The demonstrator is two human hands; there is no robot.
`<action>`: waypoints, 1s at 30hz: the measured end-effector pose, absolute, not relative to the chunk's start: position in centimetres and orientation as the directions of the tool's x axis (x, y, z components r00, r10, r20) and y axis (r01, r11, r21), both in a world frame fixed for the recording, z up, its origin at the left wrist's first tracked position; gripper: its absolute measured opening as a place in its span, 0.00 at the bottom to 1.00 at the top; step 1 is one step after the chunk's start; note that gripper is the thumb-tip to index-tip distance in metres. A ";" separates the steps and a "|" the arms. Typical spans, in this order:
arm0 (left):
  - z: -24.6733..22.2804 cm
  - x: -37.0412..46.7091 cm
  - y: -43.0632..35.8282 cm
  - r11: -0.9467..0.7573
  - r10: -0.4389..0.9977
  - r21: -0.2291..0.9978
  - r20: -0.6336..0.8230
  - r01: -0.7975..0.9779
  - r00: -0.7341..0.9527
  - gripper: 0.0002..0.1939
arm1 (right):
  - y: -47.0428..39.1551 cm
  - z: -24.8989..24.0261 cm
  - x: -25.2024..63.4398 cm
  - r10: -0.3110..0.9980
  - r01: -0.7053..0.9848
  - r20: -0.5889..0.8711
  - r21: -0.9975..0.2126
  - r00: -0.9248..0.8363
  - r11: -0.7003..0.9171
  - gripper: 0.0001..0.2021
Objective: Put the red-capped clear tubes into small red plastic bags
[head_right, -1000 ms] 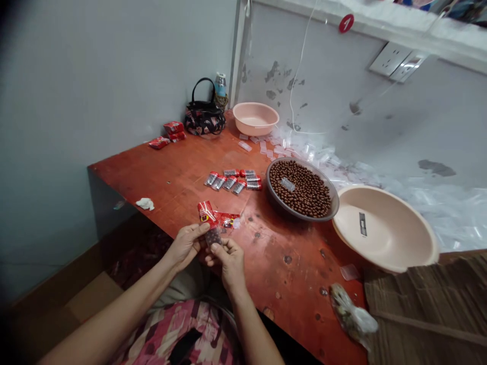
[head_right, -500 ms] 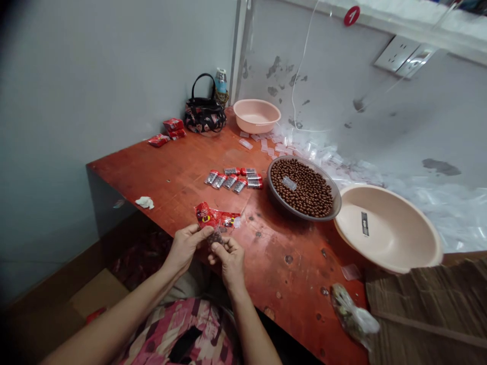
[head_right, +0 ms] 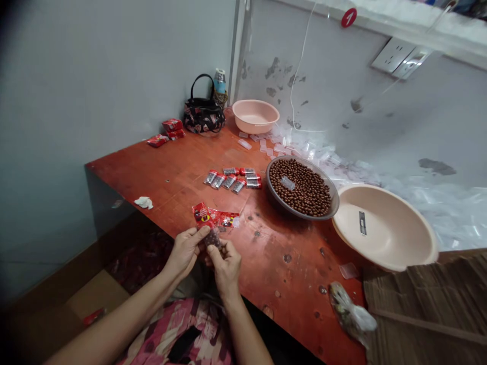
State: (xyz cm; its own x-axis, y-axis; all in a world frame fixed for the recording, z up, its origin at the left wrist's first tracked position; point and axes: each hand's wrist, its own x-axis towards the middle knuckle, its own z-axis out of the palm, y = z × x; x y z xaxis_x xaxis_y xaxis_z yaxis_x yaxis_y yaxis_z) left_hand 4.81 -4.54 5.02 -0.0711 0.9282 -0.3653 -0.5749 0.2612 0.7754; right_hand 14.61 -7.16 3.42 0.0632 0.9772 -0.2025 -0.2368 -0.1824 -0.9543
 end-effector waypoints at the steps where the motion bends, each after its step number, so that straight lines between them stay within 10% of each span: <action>1: 5.0 4.8 -4.7 0.269 0.927 0.783 -0.368 -0.561 -0.069 0.13 | -7.1 3.3 14.6 0.975 -0.283 -0.221 -0.938 0.037 -0.202 0.09; 8: 5.1 3.5 -4.9 0.397 0.918 0.723 -0.316 -0.566 0.240 0.13 | -7.6 3.4 14.7 0.969 -0.364 -0.245 -0.900 -0.035 -0.240 0.08; 13: 5.0 4.0 -4.5 0.275 0.939 0.735 -0.342 -0.620 0.011 0.10 | -8.2 3.8 14.7 0.983 -0.142 -0.152 -0.980 0.106 -0.137 0.07; 21: 5.1 2.8 -4.8 0.433 0.896 0.725 -0.281 -0.535 0.345 0.15 | -7.7 3.4 14.3 0.954 -0.523 -0.281 -0.801 -0.105 -0.293 0.08; 26: 3.7 3.2 -4.8 0.343 0.938 0.833 -0.325 -0.433 0.117 0.11 | -7.7 3.5 14.4 0.977 -0.238 -0.202 -0.954 0.066 -0.181 0.08; 30: 2.8 4.1 -5.4 0.306 0.942 0.884 -0.336 -0.355 -0.026 0.12 | -6.9 2.6 14.7 0.970 -0.330 -0.243 -0.916 0.005 -0.228 0.08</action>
